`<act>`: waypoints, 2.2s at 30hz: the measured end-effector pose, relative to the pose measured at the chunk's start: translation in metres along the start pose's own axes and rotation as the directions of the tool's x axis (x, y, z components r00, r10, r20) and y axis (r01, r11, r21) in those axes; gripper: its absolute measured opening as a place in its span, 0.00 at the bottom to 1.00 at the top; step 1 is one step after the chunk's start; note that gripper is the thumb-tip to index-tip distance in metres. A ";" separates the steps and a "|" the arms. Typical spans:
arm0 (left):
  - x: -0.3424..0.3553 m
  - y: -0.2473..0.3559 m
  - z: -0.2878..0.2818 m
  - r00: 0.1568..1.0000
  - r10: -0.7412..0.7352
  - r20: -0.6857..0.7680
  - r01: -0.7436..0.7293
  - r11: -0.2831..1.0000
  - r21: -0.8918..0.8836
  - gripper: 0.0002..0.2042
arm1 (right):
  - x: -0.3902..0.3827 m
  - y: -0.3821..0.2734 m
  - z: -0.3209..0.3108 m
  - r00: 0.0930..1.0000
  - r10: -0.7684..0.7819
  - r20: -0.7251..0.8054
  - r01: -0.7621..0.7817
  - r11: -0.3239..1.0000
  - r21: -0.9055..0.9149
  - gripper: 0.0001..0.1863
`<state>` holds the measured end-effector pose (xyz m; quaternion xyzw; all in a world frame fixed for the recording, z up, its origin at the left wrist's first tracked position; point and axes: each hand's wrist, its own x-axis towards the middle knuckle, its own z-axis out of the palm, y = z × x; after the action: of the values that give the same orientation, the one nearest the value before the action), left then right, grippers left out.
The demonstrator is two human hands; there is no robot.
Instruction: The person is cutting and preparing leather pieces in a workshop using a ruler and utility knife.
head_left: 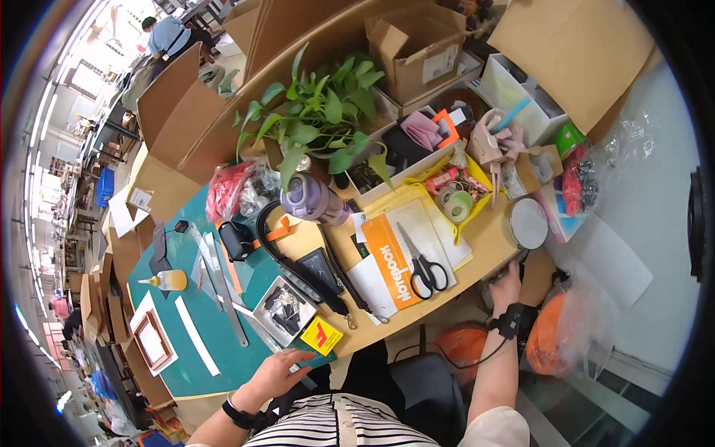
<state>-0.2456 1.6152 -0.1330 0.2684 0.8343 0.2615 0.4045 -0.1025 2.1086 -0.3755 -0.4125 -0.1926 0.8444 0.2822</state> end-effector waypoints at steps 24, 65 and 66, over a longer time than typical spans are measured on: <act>-0.074 -0.013 -0.046 0.906 0.346 -0.245 -0.376 0.386 -0.843 0.14 | -0.433 0.163 0.255 0.664 0.432 0.610 -0.034 0.833 -0.552 0.19; -0.032 -0.315 0.063 0.121 -0.762 -0.637 0.039 0.644 -0.764 0.19 | -0.026 -0.108 0.219 0.671 -0.481 0.564 0.557 -0.176 -0.812 0.06; -0.042 -0.324 0.059 0.143 -0.768 -0.624 0.077 0.638 -0.767 0.22 | -0.028 -0.115 0.242 0.623 -0.454 0.637 0.594 -0.254 -0.763 0.07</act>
<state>-0.2517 1.3680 -0.3538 -0.3394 0.8177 0.4629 -0.0434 -0.2471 2.1564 -0.1531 -0.3109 -0.8709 0.2859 0.2512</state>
